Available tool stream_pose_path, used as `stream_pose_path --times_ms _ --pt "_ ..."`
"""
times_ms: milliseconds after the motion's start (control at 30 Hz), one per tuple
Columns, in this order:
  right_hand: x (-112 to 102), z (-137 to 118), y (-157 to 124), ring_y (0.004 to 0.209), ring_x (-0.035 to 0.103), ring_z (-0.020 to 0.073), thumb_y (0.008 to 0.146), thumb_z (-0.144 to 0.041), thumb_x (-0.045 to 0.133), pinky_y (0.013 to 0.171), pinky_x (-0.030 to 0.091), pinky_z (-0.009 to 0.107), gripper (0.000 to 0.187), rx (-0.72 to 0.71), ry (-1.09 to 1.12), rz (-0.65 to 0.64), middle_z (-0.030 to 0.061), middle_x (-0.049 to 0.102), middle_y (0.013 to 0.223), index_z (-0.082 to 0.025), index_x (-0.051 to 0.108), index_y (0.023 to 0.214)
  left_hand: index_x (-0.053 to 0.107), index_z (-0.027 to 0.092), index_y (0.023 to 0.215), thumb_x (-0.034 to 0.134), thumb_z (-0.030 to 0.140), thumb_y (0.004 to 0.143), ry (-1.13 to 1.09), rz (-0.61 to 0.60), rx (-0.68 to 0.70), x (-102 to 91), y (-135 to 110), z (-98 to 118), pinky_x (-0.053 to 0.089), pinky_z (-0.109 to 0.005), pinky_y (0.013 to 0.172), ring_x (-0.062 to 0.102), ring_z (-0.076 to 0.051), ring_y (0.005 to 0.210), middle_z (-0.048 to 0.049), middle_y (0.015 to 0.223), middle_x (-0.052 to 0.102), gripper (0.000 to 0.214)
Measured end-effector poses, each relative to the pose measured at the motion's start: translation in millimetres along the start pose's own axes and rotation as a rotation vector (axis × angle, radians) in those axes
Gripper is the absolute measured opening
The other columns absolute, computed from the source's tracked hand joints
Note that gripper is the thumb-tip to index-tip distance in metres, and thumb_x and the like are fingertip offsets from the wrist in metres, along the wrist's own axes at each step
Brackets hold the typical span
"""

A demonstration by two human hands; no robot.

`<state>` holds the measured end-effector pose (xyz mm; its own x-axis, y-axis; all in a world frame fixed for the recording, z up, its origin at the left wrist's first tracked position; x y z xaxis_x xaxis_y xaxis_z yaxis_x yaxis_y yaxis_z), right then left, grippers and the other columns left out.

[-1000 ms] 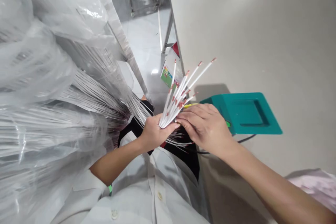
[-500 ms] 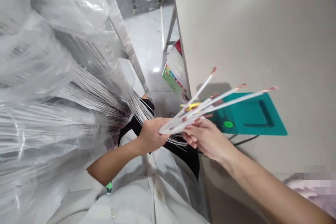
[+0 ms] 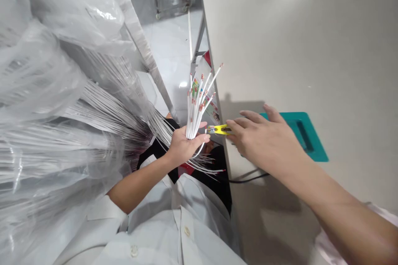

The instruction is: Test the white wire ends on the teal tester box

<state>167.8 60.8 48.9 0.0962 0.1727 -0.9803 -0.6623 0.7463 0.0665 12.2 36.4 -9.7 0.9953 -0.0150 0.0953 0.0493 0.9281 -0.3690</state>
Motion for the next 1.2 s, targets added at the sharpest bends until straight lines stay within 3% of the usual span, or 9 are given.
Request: stream_pose_path --times_ms 200,367,500,667,767,867,933,1100,1200 --pt "-4 2 2 0.1 0.059 0.0312 0.083 -0.006 0.038 0.095 0.029 0.054 0.03 -0.035 0.036 -0.038 0.0101 0.069 0.07 -0.02 0.062 0.072 0.066 0.015 0.108 0.069 0.022 0.068 0.076 -0.001 0.079 4.7 10 -6 0.052 -0.031 0.076 0.066 -0.018 0.074 -0.0061 0.08 0.072 0.04" --pt "2 3 -1 0.103 0.056 0.0325 0.087 -0.022 0.041 0.095 0.029 0.057 0.023 -0.03 0.022 -0.007 0.0143 0.069 0.094 -0.016 0.061 0.098 0.067 0.014 0.106 0.069 0.021 0.067 0.182 0.005 0.098 3.9 11 -2 0.049 -0.033 0.082 0.066 -0.021 0.081 -0.0063 0.082 0.072 0.039" --pt "6 2 -1 0.103 0.054 0.0312 0.087 -0.032 0.046 0.096 0.027 0.056 0.037 -0.011 0.007 0.058 0.0151 0.065 0.106 -0.014 0.052 0.119 0.068 0.014 0.104 0.068 0.02 0.067 0.183 0.018 0.074 1.7 8 1 0.049 -0.032 0.079 0.066 -0.02 0.076 -0.0058 0.078 0.072 0.037" --pt "6 3 -1 0.101 0.055 0.0314 0.086 -0.038 0.051 0.096 0.028 0.058 0.045 0.006 0.044 0.047 0.0157 0.066 0.102 -0.01 0.052 0.121 0.067 0.015 0.105 0.069 0.02 0.066 0.15 0.041 0.054 -7.4 3 -1 0.048 -0.026 0.07 0.062 -0.014 0.066 -0.0017 0.071 0.069 0.039" --pt "-4 -3 -5 0.102 0.057 0.0323 0.083 -0.042 0.053 0.095 0.034 0.056 0.046 -0.02 0.124 0.178 0.0168 0.066 0.103 -0.01 0.056 0.117 0.065 0.015 0.103 0.071 0.025 0.064 0.106 0.091 0.043 -16.2 -4 -1 0.045 -0.023 0.059 0.055 -0.01 0.056 0.0005 0.067 0.067 0.041" --pt "-16 -22 -10 0.092 0.062 0.0226 0.082 -0.028 0.059 0.086 0.049 0.036 0.03 -0.048 0.312 0.413 0.0107 0.068 0.099 -0.016 0.061 0.109 0.066 0.013 0.085 0.071 0.027 0.064 0.035 0.122 0.019 -24.3 -14 4 0.039 -0.021 0.049 0.046 -0.006 0.044 0.0014 0.06 0.063 0.026" --pt "-17 -36 -11 0.085 0.064 0.0182 0.081 -0.019 0.059 0.078 0.052 0.03 0.023 0.037 0.506 0.511 0.0082 0.069 0.093 -0.018 0.064 0.103 0.065 0.013 0.073 0.069 0.027 0.065 0.009 0.105 0.024 -28.4 -20 8 0.035 -0.02 0.043 0.04 -0.004 0.039 0.0025 0.053 0.059 0.017" --pt "13 -63 5 0.063 0.06 0.0128 0.077 -0.03 0.064 0.052 0.052 0.026 0.017 0.339 1.371 0.319 0.0047 0.066 0.081 -0.021 0.069 0.091 0.065 0.014 0.073 0.066 0.029 0.07 -0.026 -0.007 0.086 -37.1 -34 10 0.037 -0.021 0.046 0.045 -0.005 0.042 0.0017 0.056 0.061 0.015" --pt "27 -73 11 0.051 0.052 0.0077 0.072 -0.03 0.069 0.044 0.045 0.023 0.013 0.459 1.718 0.286 0.0025 0.064 0.079 -0.024 0.072 0.084 0.065 0.014 0.074 0.067 0.029 0.071 -0.013 -0.043 0.105 -41.8 -39 7 0.043 -0.022 0.055 0.055 -0.009 0.054 -0.0006 0.062 0.064 0.015"
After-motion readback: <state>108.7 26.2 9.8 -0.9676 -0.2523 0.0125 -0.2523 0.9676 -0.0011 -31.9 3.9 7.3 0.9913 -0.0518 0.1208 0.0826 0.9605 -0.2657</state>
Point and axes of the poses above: each hand's wrist, its own y-axis towards the middle knuckle, its own x-axis out of the palm, z = x × y, the point moved 4 cm from there along y, towards the middle knuckle
